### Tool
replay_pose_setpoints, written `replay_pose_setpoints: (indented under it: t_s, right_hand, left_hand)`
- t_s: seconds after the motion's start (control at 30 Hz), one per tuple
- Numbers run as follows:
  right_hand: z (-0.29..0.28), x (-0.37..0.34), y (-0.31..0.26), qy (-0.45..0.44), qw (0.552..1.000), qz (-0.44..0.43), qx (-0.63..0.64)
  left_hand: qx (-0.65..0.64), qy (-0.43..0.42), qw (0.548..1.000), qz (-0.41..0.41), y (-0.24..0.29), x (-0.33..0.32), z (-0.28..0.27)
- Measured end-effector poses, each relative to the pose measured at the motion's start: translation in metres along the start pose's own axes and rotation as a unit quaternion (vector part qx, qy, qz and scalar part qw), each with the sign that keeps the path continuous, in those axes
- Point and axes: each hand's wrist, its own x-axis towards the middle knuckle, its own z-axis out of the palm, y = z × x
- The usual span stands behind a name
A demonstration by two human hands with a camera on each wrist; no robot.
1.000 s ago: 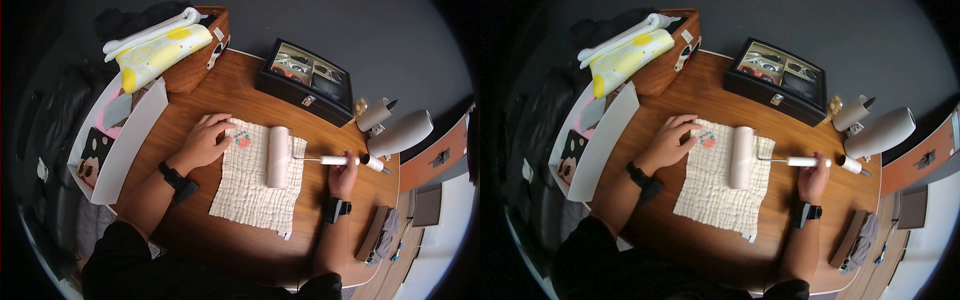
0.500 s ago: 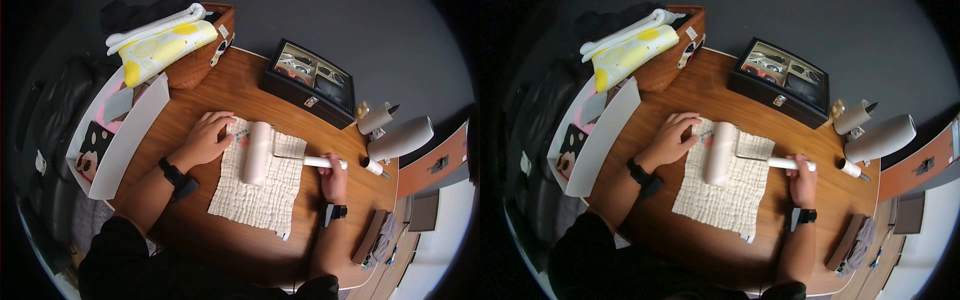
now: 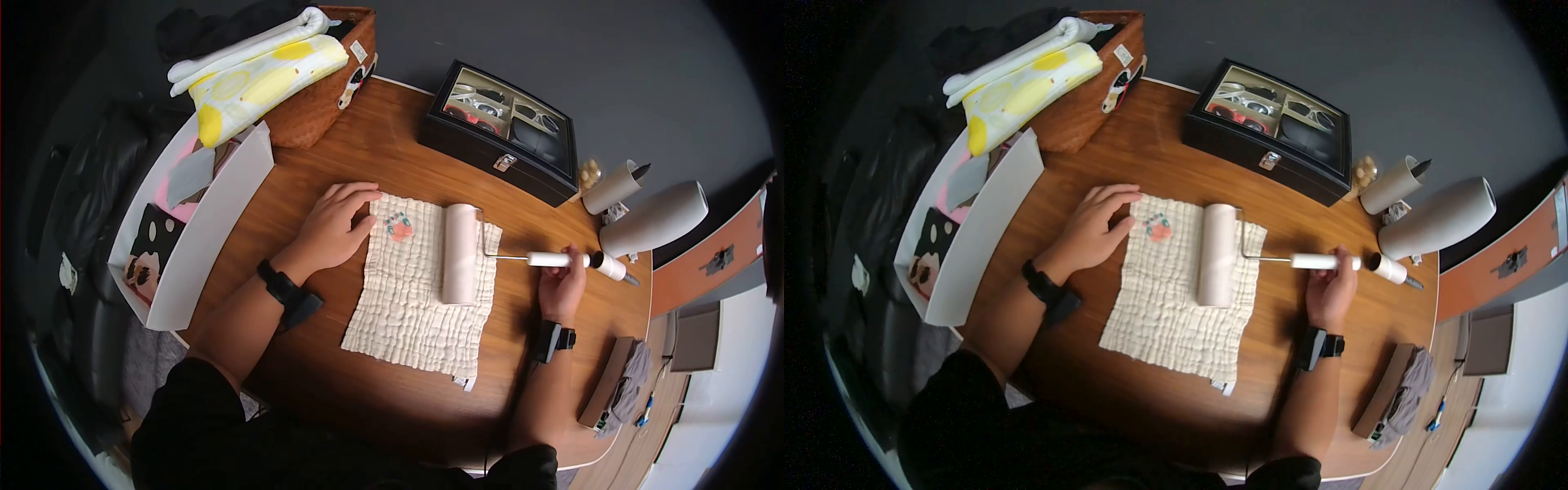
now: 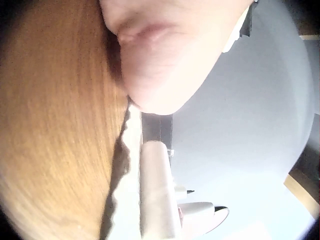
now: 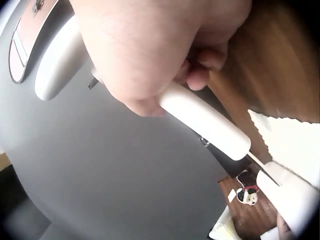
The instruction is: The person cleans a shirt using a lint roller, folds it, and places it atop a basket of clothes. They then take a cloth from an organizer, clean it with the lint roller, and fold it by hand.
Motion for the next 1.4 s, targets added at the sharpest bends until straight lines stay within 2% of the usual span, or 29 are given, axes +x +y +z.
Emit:
replay_pose_setpoints:
  t_s: [0.13, 0.2, 0.23, 0.3, 0.33, 0.4, 0.53, 0.67, 0.73, 0.77, 0.9, 1.0, 1.13, 1.17, 1.27, 1.33, 1.4]
  right_hand:
    - [-0.012, 0.003, -0.005, -0.033, 0.999, -0.005, 0.030]
    - [-0.001, -0.004, -0.001, -0.027, 0.998, -0.018, -0.062]
    - [0.001, -0.007, 0.002, -0.025, 0.998, -0.018, -0.062]
    - [0.006, -0.015, 0.010, -0.095, 0.987, 0.007, -0.133]
    - [0.010, -0.019, 0.012, -0.092, 0.987, 0.006, -0.131]
    - [0.021, -0.028, 0.015, -0.167, 0.970, 0.077, -0.157]
    - [0.026, -0.029, 0.018, -0.190, 0.954, 0.095, -0.212]
    - [0.021, -0.025, 0.018, -0.161, 0.971, 0.090, -0.151]
    - [0.015, -0.017, 0.018, -0.116, 0.989, 0.065, -0.069]
    - [0.017, -0.016, 0.015, -0.070, 0.993, 0.053, -0.075]
    - [-0.006, 0.004, 0.009, -0.023, 0.999, -0.010, -0.035]
    - [-0.009, 0.006, -0.004, 0.007, 0.999, -0.024, 0.021]
    - [-0.002, 0.003, -0.008, 0.030, 0.999, -0.005, 0.016]
    - [-0.004, 0.004, -0.005, 0.030, 0.999, -0.005, 0.016]
    - [-0.002, -0.002, 0.004, -0.063, 0.989, -0.025, -0.134]
    - [0.019, -0.016, 0.007, -0.050, 0.984, 0.012, -0.171]
    - [0.024, -0.021, 0.014, -0.102, 0.979, 0.045, -0.169]
  left_hand:
    - [-0.011, 0.004, 1.000, -0.004, -0.002, 0.000, 0.002]
    - [-0.012, 0.007, 1.000, -0.002, -0.002, 0.000, 0.002]
    - [-0.014, 0.009, 1.000, 0.000, -0.002, 0.001, 0.003]
    - [-0.010, 0.009, 1.000, 0.006, -0.002, 0.002, 0.003]
    - [-0.006, 0.010, 1.000, 0.010, -0.002, 0.002, 0.003]
    - [-0.003, 0.006, 1.000, 0.010, 0.001, 0.002, 0.001]
    - [0.005, 0.008, 1.000, 0.008, 0.002, 0.002, 0.002]
    - [0.002, -0.003, 1.000, 0.010, 0.003, 0.003, 0.001]
    - [0.006, 0.012, 1.000, 0.018, 0.000, 0.002, 0.003]
    - [0.005, 0.011, 1.000, 0.018, 0.000, 0.002, 0.003]
    - [0.005, 0.003, 1.000, 0.016, 0.002, 0.002, 0.000]
    - [0.006, -0.006, 1.000, 0.008, 0.002, 0.001, -0.001]
    - [0.003, -0.005, 1.000, 0.007, 0.001, 0.001, 0.001]
    - [0.003, -0.005, 1.000, 0.007, 0.000, 0.001, 0.001]
    - [0.007, 0.000, 1.000, 0.020, -0.001, 0.001, 0.003]
    - [0.010, -0.002, 1.000, 0.017, -0.001, 0.001, 0.003]
    - [0.007, -0.005, 1.000, 0.014, 0.002, 0.002, 0.001]
